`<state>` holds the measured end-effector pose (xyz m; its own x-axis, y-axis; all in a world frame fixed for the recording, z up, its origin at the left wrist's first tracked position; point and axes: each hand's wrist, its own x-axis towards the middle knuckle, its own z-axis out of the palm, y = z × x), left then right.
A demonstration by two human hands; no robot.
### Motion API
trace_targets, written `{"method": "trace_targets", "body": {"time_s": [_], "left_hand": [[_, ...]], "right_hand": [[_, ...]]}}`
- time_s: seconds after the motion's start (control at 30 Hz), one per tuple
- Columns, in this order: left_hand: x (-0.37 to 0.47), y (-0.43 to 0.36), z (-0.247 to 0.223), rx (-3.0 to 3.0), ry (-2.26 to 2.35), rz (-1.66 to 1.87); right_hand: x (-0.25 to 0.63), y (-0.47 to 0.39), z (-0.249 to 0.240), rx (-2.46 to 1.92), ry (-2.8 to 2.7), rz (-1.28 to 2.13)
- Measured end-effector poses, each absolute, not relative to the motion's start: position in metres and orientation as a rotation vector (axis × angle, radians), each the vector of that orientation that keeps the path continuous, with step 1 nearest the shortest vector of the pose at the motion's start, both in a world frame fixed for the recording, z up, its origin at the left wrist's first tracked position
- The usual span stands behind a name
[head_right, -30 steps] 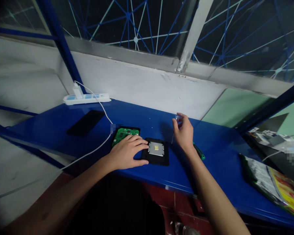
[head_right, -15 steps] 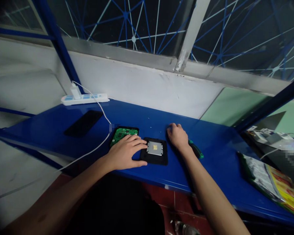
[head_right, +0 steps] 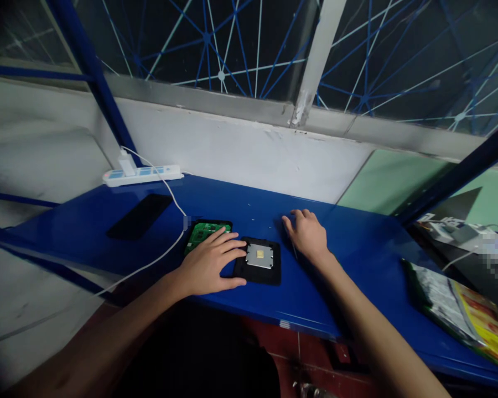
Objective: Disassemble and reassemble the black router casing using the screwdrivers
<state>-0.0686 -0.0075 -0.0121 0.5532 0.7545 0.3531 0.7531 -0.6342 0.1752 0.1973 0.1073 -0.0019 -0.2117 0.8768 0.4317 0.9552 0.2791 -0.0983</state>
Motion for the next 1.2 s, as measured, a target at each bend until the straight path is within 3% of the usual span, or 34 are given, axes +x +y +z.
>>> {"method": "trace_targets", "body": {"time_s": [0.23, 1.2], "left_hand": [[-0.072, -0.006, -0.013, 2.739, 1.301, 0.603], [0.009, 0.009, -0.01, 2.776, 1.127, 0.597]], "right_hand": [[0.22, 0.105, 0.004, -1.585, -1.887, -0.255], [0.222, 0.103, 0.007, -1.459, -1.875, -0.306]]}}
